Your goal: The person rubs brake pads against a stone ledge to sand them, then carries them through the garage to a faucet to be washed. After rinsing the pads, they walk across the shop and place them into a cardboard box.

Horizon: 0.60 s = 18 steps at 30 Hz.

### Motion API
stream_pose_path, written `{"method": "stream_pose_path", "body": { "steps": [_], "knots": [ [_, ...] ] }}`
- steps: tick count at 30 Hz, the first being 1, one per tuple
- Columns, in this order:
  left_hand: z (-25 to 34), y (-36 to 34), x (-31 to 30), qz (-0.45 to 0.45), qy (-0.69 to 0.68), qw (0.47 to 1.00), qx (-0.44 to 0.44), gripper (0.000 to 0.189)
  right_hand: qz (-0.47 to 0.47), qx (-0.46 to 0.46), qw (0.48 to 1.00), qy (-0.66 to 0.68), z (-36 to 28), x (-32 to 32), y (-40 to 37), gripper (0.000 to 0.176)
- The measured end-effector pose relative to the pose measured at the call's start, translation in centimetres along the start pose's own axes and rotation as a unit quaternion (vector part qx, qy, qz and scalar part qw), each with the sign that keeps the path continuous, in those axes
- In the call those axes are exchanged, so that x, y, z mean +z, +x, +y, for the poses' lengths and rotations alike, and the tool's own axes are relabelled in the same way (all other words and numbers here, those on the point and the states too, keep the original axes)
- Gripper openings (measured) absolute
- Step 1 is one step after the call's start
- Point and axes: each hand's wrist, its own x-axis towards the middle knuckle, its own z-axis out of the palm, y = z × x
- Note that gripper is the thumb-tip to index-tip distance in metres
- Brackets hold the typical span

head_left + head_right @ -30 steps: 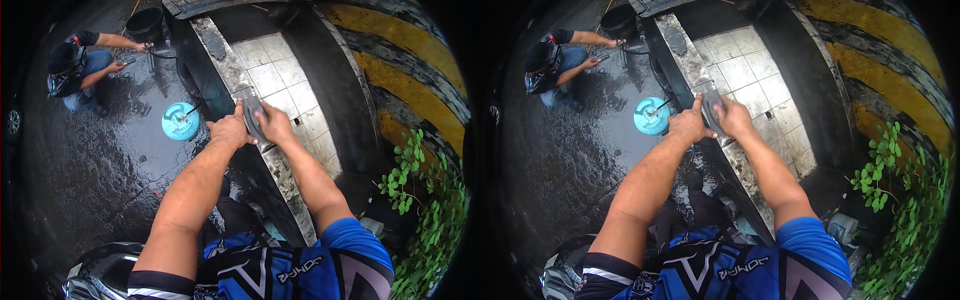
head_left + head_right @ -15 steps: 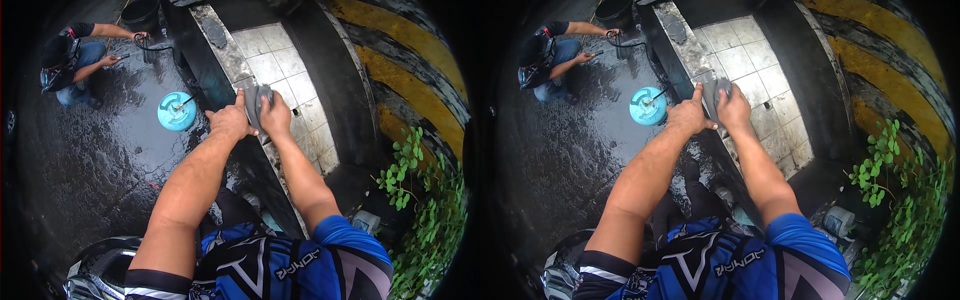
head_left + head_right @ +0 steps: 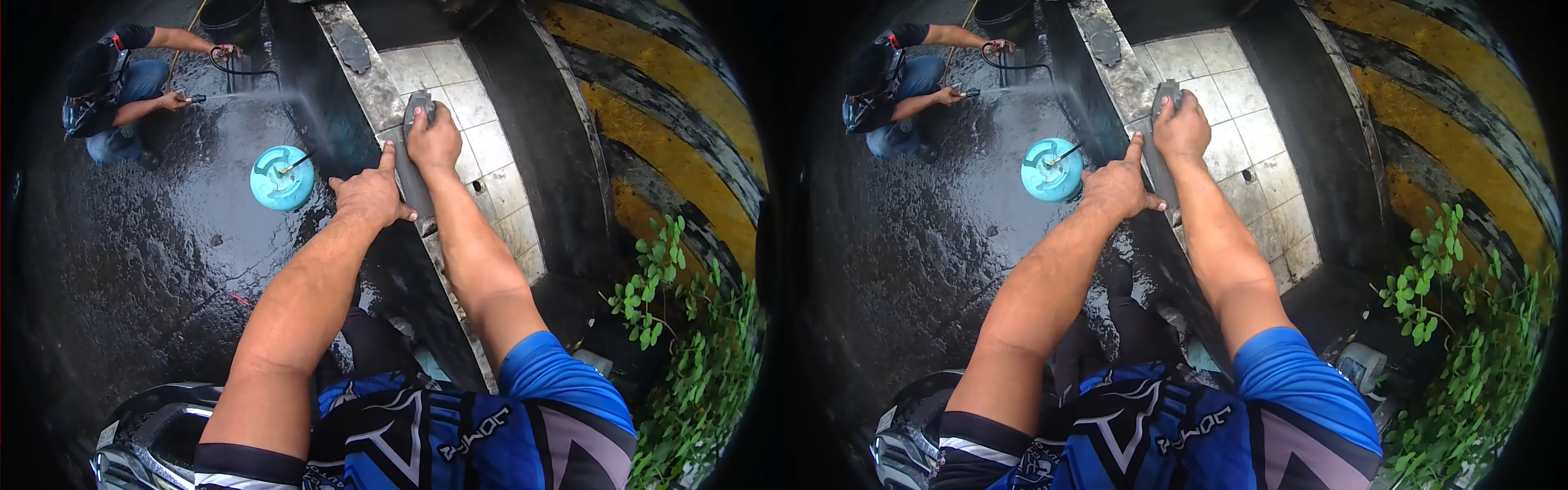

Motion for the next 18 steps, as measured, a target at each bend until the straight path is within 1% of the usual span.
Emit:
{"method": "stream_pose_path", "body": {
  "steps": [2,4,5,6,8,9,10,12,13,14,16,17,18],
  "knots": [
    [0.0,-0.1,0.1,-0.001,0.004,1.000,-0.003,0.122,0.013,-0.003,1.000,0.018,2.0,-1.6,-3.2,0.041],
    [0.1,0.2,-0.2,0.001,0.012,1.000,0.002,0.121,0.017,0.001,0.996,0.088,4.4,-3.0,-6.8,0.041],
    [0.0,0.3,-0.1,-0.001,0.007,1.000,0.001,0.121,-0.007,-0.033,0.998,0.060,4.3,-2.5,-5.9,0.041],
    [0.0,0.1,0.2,-0.007,0.009,1.000,0.001,0.121,0.021,-0.026,0.999,0.006,3.1,-1.5,-4.3,0.041],
    [0.2,0.1,-0.1,-0.001,0.007,1.000,-0.004,0.121,0.004,0.006,1.000,0.000,0.2,0.2,0.5,0.041],
    [0.2,0.0,0.2,-0.003,0.005,1.000,-0.009,0.121,-0.007,-0.013,1.000,0.003,0.3,0.6,1.0,0.042],
    [0.2,0.0,0.4,-0.001,0.005,1.000,-0.008,0.121,-0.008,-0.009,1.000,0.004,1.4,0.1,-0.6,0.042],
    [0.2,0.2,-0.4,0.013,0.006,1.000,0.001,0.121,0.028,-0.062,0.996,0.065,4.2,-1.8,-5.4,0.043],
    [0.2,0.1,-0.6,0.004,0.004,1.000,0.000,0.120,0.018,-0.032,0.995,0.095,4.3,-2.8,-6.5,0.042],
    [0.2,0.1,-0.3,-0.009,0.002,1.000,-0.004,0.120,0.016,-0.035,0.995,0.094,4.2,-2.3,-5.4,0.042],
    [0.4,0.0,-0.1,-0.004,0.002,1.000,-0.008,0.120,0.001,-0.010,1.000,0.016,2.1,-0.6,-1.7,0.042],
    [0.3,0.2,0.1,0.000,-0.004,1.000,-0.006,0.120,0.003,-0.012,1.000,0.014,0.6,0.0,0.2,0.041],
    [0.2,0.1,0.2,0.003,-0.007,1.000,-0.004,0.120,-0.008,-0.017,1.000,0.014,0.1,-0.1,0.5,0.039]
  ]
}}
